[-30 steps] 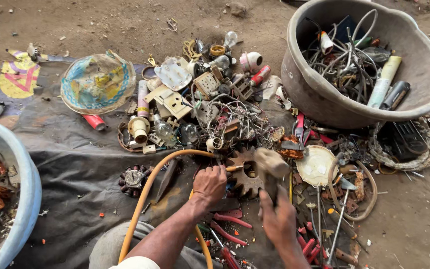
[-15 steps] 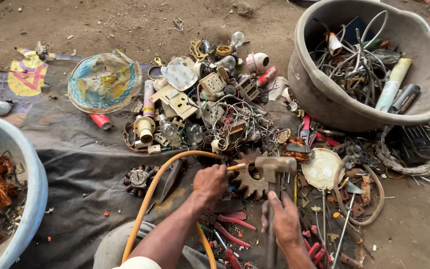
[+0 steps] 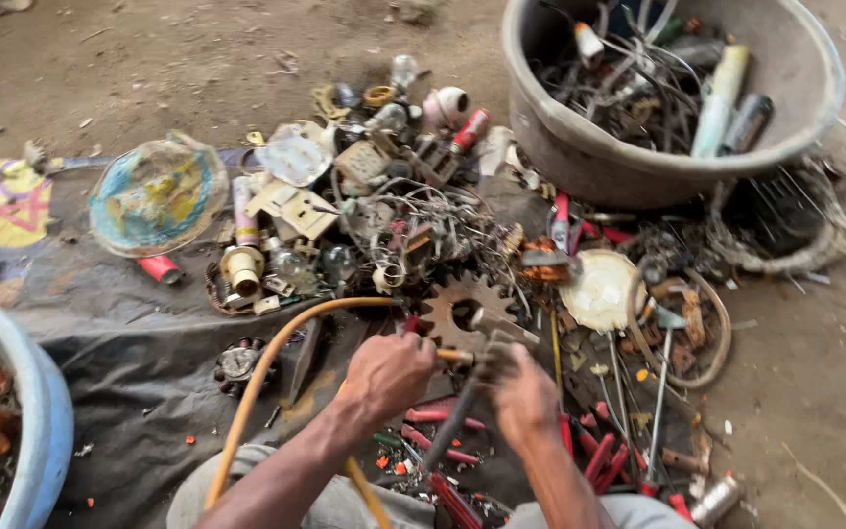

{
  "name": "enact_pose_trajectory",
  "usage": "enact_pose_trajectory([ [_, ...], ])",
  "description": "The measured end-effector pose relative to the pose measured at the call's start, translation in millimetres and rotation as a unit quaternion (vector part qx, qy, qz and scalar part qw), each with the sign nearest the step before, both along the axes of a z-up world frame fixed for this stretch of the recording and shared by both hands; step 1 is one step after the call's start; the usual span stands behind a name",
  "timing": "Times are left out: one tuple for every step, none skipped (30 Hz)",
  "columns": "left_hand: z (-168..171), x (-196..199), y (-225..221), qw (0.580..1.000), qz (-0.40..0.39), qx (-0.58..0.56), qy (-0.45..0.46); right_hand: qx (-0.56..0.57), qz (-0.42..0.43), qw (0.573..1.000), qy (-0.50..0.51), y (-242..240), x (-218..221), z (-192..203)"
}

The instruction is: The person uses a hammer and other tools to strike a metal gear and pull at attached components while seated on the ground.

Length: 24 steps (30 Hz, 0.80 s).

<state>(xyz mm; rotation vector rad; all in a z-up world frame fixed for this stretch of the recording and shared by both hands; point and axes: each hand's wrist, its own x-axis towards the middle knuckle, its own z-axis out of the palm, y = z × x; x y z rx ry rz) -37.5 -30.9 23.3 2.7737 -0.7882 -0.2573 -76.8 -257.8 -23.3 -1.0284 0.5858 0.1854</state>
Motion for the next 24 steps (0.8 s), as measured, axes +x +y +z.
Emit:
enact_pose_trajectory([
  [5.3, -3.1, -10.9, 0.998, -0.046, 0.038, -0.001, 0.074, 0.020, 0.996, 0.048, 3.2, 6.2, -7.3],
  [10.7, -9.8, -25.9, 0.993, -0.087, 0.076, 0.001, 0.149, 0.045, 0.983, 0.097, 7.0, 6.6, -16.7],
  [17.0, -17.8, -39.7, 0.985, -0.129, 0.114, 0.003, 0.152, 0.055, 0.982, 0.095, 12.9, -0.9, -26.8],
  [24.7, -23.3, -52.7, 0.980, -0.151, 0.128, -0.015, 0.154, 0.070, 0.981, 0.092, 20.1, -2.4, -36.1],
  [32.9, -28.8, -63.7, 0.975, -0.169, 0.141, -0.031, 0.170, 0.077, 0.978, 0.095, 24.7, -5.0, -42.0],
  [40.4, -31.2, -71.5, 0.971, -0.181, 0.151, -0.043, 0.192, 0.077, 0.973, 0.105, 26.9, -8.6, -44.7],
  [47.7, -32.8, -77.1, 0.970, -0.182, 0.155, -0.041, 0.211, 0.075, 0.969, 0.109, 26.5, -12.5, -43.5],
  [54.9, -29.8, -78.5, 0.968, -0.187, 0.163, -0.042, 0.230, 0.072, 0.965, 0.107, 27.6, -11.0, -39.8],
  [62.1, -29.6, -80.3, 0.965, -0.193, 0.173, -0.043, 0.242, 0.069, 0.962, 0.105, 28.8, -10.5, -33.6],
  [69.0, -28.2, -77.7, 0.962, -0.195, 0.183, -0.045, 0.253, 0.068, 0.960, 0.095, 28.8, -6.0, -26.1],
  [74.9, -25.3, -76.6, 0.960, -0.195, 0.193, -0.050, 0.264, 0.067, 0.958, 0.090, 31.9, -2.2, -19.1],
  [78.9, -26.6, -74.1, 0.959, -0.193, 0.202, -0.049, 0.272, 0.068, 0.956, 0.086, 33.0, -3.6, -12.7],
  [81.2, -24.3, -70.8, 0.960, -0.184, 0.206, -0.045, 0.280, 0.065, 0.954, 0.082, 35.1, -2.6, -8.0],
  [81.8, -24.9, -69.7, 0.961, -0.181, 0.208, -0.037, 0.289, 0.058, 0.952, 0.083, 34.5, -7.4, -4.5],
  [82.0, -26.2, -68.6, 0.961, -0.179, 0.210, -0.033, 0.304, 0.060, 0.947, 0.083, 33.4, -11.8, -1.5],
  [83.9, -25.4, -67.5, 0.959, -0.183, 0.214, -0.031, 0.319, 0.068, 0.942, 0.077, 33.4, -6.9, 2.0],
  [85.8, -23.7, -66.2, 0.958, -0.189, 0.215, -0.032, 0.340, 0.081, 0.934, 0.071, 33.2, -2.9, 4.8],
  [86.7, -26.6, -61.9, 0.956, -0.194, 0.221, -0.025, 0.307, 0.090, 0.945, 0.071, 34.4, -1.5, 5.6],
  [86.7, -23.7, -59.4, 0.960, -0.164, 0.227, -0.004, 0.272, 0.099, 0.955, 0.070, 33.9, -0.5, 5.2],
  [86.1, -20.2, -57.4, 0.961, -0.144, 0.234, 0.021, 0.241, 0.097, 0.963, 0.071, 35.1, -5.6, 3.1],
  [85.1, -18.9, -55.9, 0.962, -0.124, 0.241, 0.045, 0.230, 0.100, 0.965, 0.070, 38.9, -8.6, 0.4],
  [84.2, -20.1, -56.0, 0.957, -0.132, 0.257, 0.034, 0.215, 0.105, 0.969, 0.066, 39.6, -6.3, -1.0],
  [83.7, -22.8, -53.7, 0.952, -0.140, 0.272, 0.023, 0.200, 0.110, 0.972, 0.062, 39.6, -5.0, -0.8],
  [84.3, -22.0, -48.9, 0.946, -0.146, 0.290, 0.010, 0.182, 0.123, 0.973, 0.070, 39.2, -2.4, 1.1],
])
